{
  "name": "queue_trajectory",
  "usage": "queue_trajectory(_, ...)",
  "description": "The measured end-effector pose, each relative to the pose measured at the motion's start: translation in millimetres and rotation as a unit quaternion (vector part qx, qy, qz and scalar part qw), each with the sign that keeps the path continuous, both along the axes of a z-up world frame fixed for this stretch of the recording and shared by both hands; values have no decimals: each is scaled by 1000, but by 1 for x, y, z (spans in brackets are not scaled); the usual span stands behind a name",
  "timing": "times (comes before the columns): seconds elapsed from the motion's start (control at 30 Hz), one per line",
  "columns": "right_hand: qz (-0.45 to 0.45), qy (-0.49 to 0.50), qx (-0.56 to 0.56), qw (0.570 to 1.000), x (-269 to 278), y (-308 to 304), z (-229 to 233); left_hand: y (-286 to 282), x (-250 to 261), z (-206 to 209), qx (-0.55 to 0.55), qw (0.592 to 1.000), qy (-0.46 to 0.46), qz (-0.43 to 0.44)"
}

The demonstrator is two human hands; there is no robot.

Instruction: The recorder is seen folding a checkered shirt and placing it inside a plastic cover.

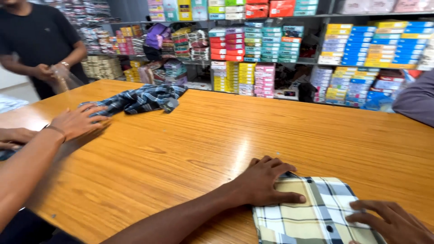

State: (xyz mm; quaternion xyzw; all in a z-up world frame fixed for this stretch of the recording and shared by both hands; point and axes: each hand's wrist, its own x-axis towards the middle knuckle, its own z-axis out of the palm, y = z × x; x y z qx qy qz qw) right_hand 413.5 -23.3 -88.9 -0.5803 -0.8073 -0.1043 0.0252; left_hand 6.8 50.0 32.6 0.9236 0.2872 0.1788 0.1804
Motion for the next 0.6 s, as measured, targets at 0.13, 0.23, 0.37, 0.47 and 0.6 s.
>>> queue_trajectory(0.13, 90, 21, 127, 988, 17, 27, -55, 3, 0, -4, 14, 1000, -15, -11)
queue_trajectory(0.23, 72, 28, 129, 989, 24, 41, -83, 1, -1, -2, 16, 1000, -18, -14)
queue_trajectory(0.37, 36, 30, 127, 991, 42, 39, -106, 1, 1, -6, 29, 999, -27, -19)
queue_trajectory(0.47, 13, 22, 128, 991, 49, 38, -107, 3, 1, -10, 54, 998, -32, -25)
queue_trajectory(0.6, -8, 19, 127, 992, 81, 39, -98, 1, 1, -11, 87, 995, -41, -33)
